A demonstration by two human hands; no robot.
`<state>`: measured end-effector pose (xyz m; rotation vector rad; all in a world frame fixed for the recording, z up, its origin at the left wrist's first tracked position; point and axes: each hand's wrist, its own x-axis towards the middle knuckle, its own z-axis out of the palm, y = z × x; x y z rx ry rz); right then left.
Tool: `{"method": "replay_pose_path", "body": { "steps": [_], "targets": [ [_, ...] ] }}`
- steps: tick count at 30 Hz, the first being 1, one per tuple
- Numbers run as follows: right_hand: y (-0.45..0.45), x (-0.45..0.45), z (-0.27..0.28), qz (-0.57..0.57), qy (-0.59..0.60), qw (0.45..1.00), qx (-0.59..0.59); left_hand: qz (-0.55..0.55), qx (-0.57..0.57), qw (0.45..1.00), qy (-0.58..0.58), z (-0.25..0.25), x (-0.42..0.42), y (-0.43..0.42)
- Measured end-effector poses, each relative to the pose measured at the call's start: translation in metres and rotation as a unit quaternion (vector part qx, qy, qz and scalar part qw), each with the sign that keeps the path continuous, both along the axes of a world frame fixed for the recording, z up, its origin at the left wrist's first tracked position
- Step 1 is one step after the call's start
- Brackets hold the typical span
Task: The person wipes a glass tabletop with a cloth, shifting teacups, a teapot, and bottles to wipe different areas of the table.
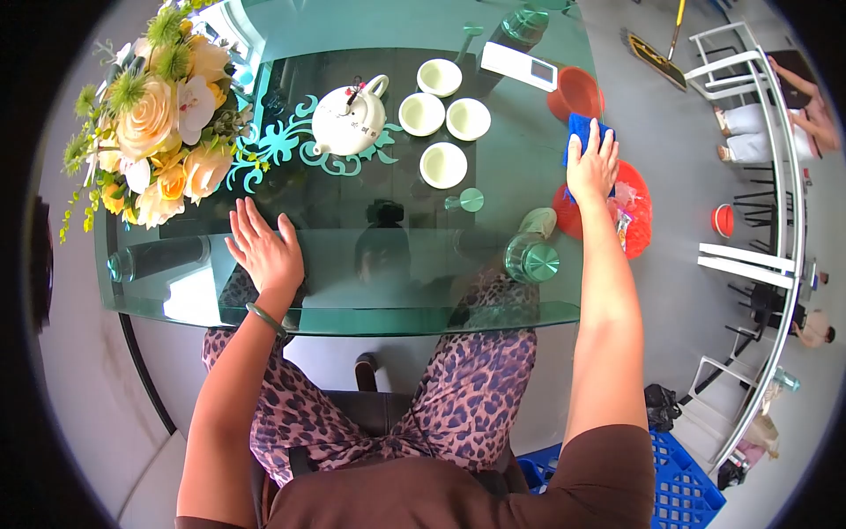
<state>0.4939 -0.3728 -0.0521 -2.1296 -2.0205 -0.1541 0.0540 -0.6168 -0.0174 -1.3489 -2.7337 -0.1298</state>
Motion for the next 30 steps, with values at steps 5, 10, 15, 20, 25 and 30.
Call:
{"method": "replay_pose_path", "body": {
  "steps": [5, 10, 15, 20, 25, 30],
  "targets": [
    [-0.025, -0.017, 0.002, 0.009, -0.023, 1.000, -0.002, 0.011, -0.006, 1.000, 0.003, 0.002, 0.001, 0.001],
    [-0.103, -0.058, 0.015, 0.130, -0.011, 0.991, 0.019, 0.007, 0.010, 1.000, 0.000, 0.001, 0.001, 0.001],
    [-0.170, -0.113, 0.030, 0.199, 0.005, 0.980, -0.016, 0.007, 0.015, 1.000, 0.005, 0.001, 0.002, 0.002],
    [-0.226, -0.177, 0.046, 0.285, 0.030, 0.956, -0.062, 0.007, 0.021, 1.000, 0.005, 0.002, 0.003, 0.002],
    [-0.222, -0.209, 0.048, 0.313, 0.047, 0.947, -0.051, -0.018, 0.046, 0.998, -0.047, 0.003, -0.001, -0.001],
    [-0.210, -0.228, 0.047, 0.325, 0.031, 0.944, -0.054, -0.174, 0.269, 0.918, -0.232, 0.009, -0.013, -0.021]
  ]
}}
